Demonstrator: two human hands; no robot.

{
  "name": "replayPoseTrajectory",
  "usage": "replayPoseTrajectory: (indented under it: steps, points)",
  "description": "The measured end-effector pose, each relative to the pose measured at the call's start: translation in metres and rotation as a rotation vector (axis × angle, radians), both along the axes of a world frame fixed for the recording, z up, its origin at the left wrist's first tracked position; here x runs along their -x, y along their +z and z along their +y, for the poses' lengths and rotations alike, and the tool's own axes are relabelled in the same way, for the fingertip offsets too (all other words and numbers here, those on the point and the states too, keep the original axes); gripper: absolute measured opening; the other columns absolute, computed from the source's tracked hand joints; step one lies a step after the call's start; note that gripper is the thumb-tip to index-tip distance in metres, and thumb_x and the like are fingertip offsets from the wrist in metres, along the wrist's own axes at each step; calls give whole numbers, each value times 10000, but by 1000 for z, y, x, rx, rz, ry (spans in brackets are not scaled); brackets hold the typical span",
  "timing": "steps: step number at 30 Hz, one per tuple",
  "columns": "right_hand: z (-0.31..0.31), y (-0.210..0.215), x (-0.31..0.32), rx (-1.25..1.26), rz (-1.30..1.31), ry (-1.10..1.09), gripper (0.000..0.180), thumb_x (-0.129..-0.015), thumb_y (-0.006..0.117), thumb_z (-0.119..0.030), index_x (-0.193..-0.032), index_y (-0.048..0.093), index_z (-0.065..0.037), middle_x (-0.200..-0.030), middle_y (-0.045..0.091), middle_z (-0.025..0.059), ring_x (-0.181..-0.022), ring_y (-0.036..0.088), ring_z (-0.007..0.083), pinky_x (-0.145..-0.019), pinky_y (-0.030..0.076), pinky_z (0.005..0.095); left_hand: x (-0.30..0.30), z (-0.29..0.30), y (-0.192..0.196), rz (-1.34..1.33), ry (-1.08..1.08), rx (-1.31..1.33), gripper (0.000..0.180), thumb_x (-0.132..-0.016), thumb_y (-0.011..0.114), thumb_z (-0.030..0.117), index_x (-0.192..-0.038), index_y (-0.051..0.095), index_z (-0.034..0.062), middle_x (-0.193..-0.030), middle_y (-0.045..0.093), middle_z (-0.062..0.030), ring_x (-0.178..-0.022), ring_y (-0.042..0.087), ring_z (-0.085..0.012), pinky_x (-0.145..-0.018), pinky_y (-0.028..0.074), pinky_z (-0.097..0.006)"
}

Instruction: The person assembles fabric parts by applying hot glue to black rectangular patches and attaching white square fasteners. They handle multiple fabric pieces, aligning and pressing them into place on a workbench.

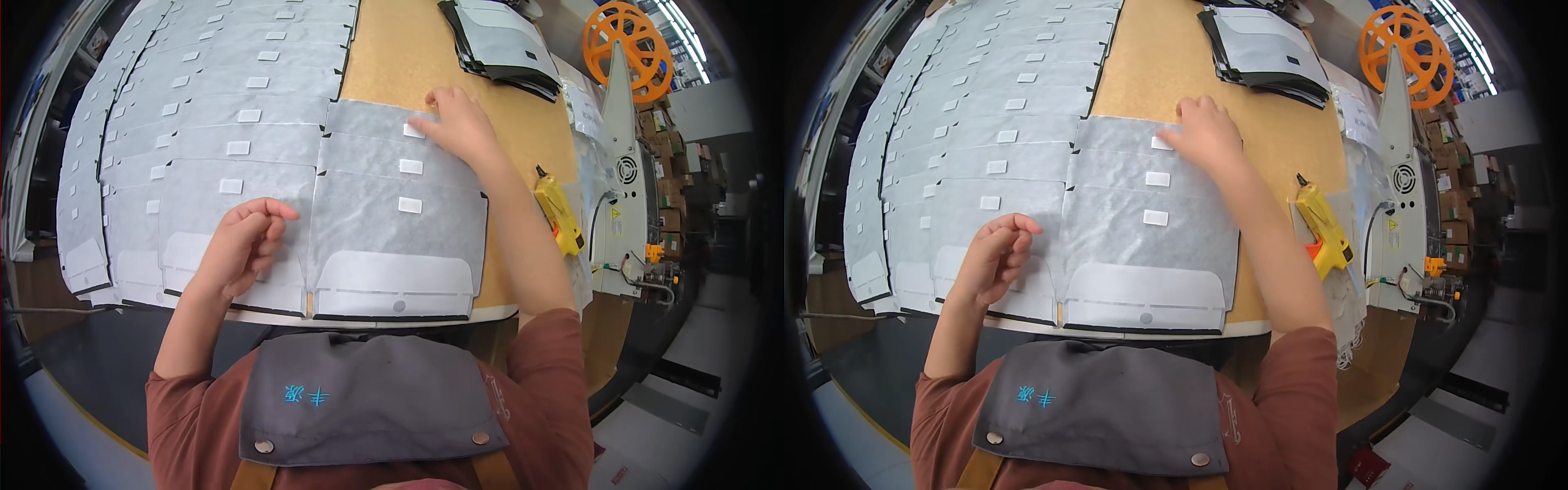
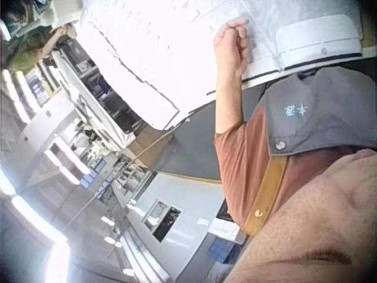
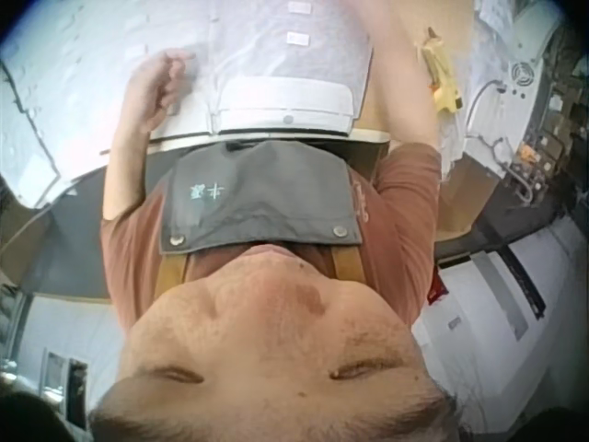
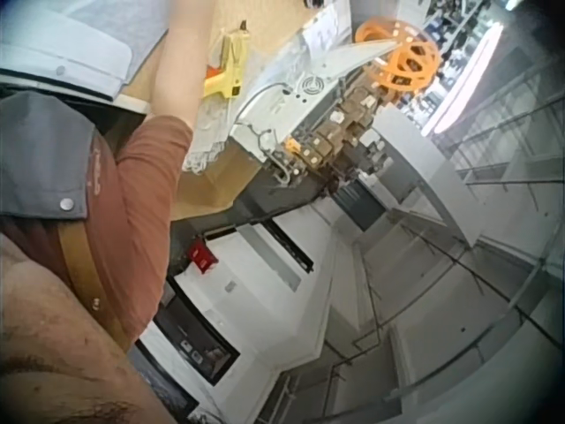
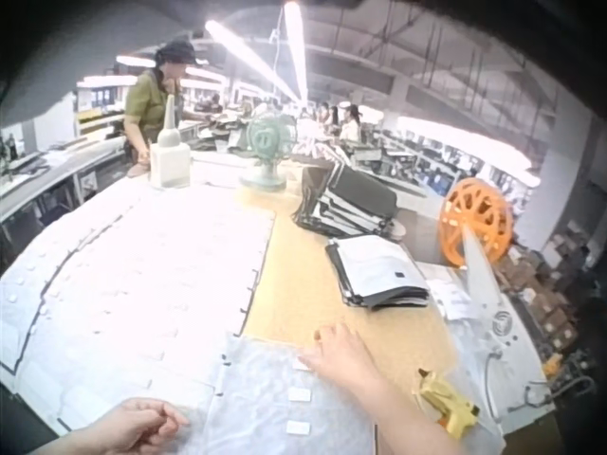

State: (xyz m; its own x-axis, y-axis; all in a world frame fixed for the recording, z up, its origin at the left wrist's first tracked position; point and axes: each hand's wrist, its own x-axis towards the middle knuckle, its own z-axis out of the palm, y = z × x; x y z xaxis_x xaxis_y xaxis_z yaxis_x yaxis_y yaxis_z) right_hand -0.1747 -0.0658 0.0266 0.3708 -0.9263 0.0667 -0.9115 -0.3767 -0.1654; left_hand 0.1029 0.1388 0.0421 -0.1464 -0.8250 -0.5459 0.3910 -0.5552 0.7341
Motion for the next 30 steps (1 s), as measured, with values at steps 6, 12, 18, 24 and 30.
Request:
replayPoseTrajectory:
  steps: [6, 12, 18, 24, 30]
  points:
    - [-10, 29, 2, -548, -50, 61, 378, -797, 733, -378, -1006, 674, -69, -1161, 610, 105, -1100, 571, 249, -893, 459, 348, 17, -11, 1, -322, -35, 65, 302, -973, 537, 189, -1224, 598, 34, -946, 647, 24, -518, 286, -9, -429, 235, -171]
    - [-13, 37, 35, -383, -501, 566, 221, -829, 713, -172, -1015, 680, -58, -1116, 601, 68, -1077, 560, 199, -906, 447, 301, 16, -17, -12, -555, -59, 272, 396, -964, 575, 199, -1314, 555, 14, -1168, 669, -35, -601, 413, -9, -532, 383, -179]
    - [11, 71, 57, -557, -729, 511, 158, -811, 684, -34, -967, 660, -23, -1059, 617, 51, -1017, 564, 151, -880, 420, 280, 23, -25, -12, -776, -426, 368, 360, -896, 673, 354, -1017, 691, 15, -766, 653, -98, -738, 587, -128, -689, 485, -324]
    - [6, 57, 32, -548, -642, 192, 178, -805, 694, -59, -973, 655, -17, -999, 616, 23, -963, 569, 143, -859, 403, 263, 26, -21, -3, -827, -255, 567, 315, -901, 663, 310, -854, 636, -1, -671, 595, -149, -608, 533, -195, -602, 449, -344]
    - [38, 20, 25, 127, -258, 279, 535, -809, 714, -120, -1305, 519, -75, -1347, 483, 154, -1209, 496, 354, -998, 417, 432, -20, -59, 45, -1071, -289, 713, 260, -882, 672, 256, -842, 617, 4, -682, 589, -182, -607, 538, -242, -612, 455, -366]
